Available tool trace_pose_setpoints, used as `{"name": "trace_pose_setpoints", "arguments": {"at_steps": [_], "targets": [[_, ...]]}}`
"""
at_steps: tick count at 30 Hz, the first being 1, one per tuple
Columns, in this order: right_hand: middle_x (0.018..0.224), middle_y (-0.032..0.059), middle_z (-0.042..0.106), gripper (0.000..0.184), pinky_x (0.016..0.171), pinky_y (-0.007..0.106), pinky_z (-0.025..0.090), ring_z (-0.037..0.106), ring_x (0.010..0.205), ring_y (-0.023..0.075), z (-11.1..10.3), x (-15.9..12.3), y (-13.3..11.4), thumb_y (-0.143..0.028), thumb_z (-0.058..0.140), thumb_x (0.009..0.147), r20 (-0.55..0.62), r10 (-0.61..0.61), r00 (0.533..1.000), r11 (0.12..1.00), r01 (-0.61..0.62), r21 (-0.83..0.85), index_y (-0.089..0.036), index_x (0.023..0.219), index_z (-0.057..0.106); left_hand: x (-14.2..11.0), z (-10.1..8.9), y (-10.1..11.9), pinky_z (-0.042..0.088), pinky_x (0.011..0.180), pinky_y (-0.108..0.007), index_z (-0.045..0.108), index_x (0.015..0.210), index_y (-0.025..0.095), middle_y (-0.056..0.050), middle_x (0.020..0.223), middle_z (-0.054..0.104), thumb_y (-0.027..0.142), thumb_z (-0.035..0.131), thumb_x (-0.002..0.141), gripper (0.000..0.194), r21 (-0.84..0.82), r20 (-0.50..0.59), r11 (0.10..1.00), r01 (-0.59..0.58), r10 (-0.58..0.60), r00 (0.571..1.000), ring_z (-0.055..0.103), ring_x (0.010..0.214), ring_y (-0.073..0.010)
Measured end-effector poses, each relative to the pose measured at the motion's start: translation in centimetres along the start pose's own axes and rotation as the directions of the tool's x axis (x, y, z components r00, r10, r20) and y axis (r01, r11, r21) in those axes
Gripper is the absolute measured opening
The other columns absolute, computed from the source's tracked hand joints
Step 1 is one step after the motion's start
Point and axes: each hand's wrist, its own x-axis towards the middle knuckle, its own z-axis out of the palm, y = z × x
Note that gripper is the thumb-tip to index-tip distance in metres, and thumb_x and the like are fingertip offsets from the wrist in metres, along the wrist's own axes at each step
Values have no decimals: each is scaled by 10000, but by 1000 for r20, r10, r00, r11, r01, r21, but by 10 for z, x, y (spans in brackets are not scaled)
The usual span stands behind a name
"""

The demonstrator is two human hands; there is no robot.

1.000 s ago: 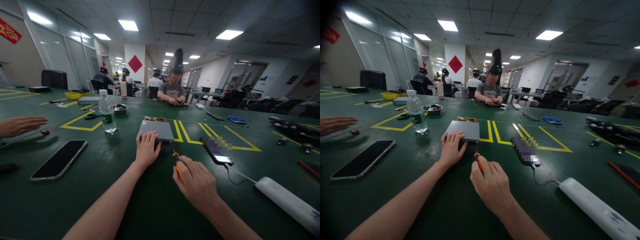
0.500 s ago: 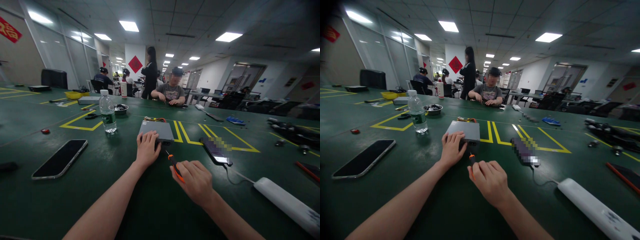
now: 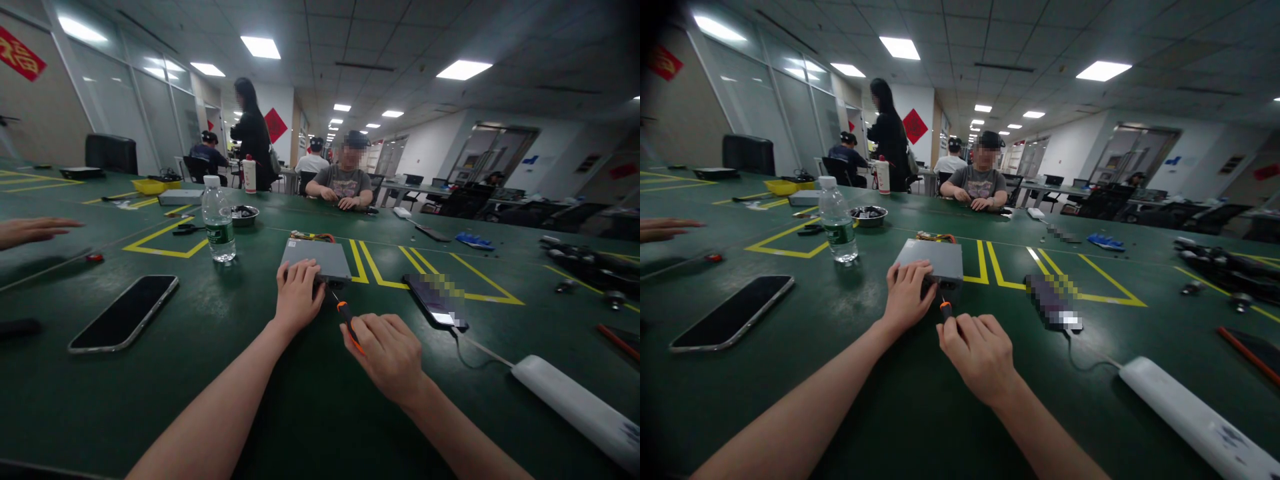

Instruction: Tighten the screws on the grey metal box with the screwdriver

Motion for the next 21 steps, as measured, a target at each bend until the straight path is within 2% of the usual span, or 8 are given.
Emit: {"name": "trace_pose_setpoints", "arguments": {"at_steps": [4,6,8,10,13,17,21], "targets": [[889,73,618,143,647,267,413,573,736,134,-1,-2,-5,-114,518,835,37,5,999,1000,-4,-4,-186,956,537,0,-1,1,172,1058,-441,508,1059,240,-43,1210,554,275,494,803,259,0,1,1000,3,-3,1000,437,1166,-210],[957,93,609,135,655,275,433,571,751,141,-1,-2,-9,-105,498,839,53,-21,998,999,18,45,-191,928,551,0,-1,1,178,1054,-444,511,1060,238,-47,1210,554,276,499,798,264,-2,3,1000,-1,1,1000,440,1162,-215],[933,87,612,91,640,271,449,561,709,135,0,0,-14,-113,503,836,67,-45,997,994,37,107,-182,861,557,1,-1,1,182,1052,-445,513,1062,236,-50,1210,554,278,500,797,268,-1,4,1000,-1,1,1000,439,1163,-218],[915,100,609,54,641,276,471,568,726,152,0,2,-18,-155,505,840,81,-18,997,989,6,150,-164,836,558,0,-1,2,179,1053,-445,513,1062,235,-49,1211,554,279,498,799,267,4,3,1000,-2,2,1000,436,1167,-218],[942,147,596,141,689,315,499,583,823,200,-2,2,-21,-183,440,848,124,40,991,977,-65,202,-120,896,556,0,-1,1,173,1055,-445,509,1064,236,-49,1213,552,288,491,806,264,8,-1,1000,-4,4,1000,438,1167,-217],[986,165,599,229,672,302,500,598,795,190,-3,-1,-21,-113,446,838,123,-3,992,991,-13,133,-121,1052,527,0,1,0,173,1055,-440,503,1065,235,-45,1211,552,295,489,810,262,9,-4,1000,-4,4,1000,443,1159,-211],[952,138,624,136,613,280,484,601,686,162,-6,1,-21,-157,503,846,122,6,993,999,-12,51,-177,965,566,0,1,1,171,1059,-437,508,1055,235,-41,1206,554,297,512,794,268,12,-7,1000,0,0,1000,440,1162,-211]]}}
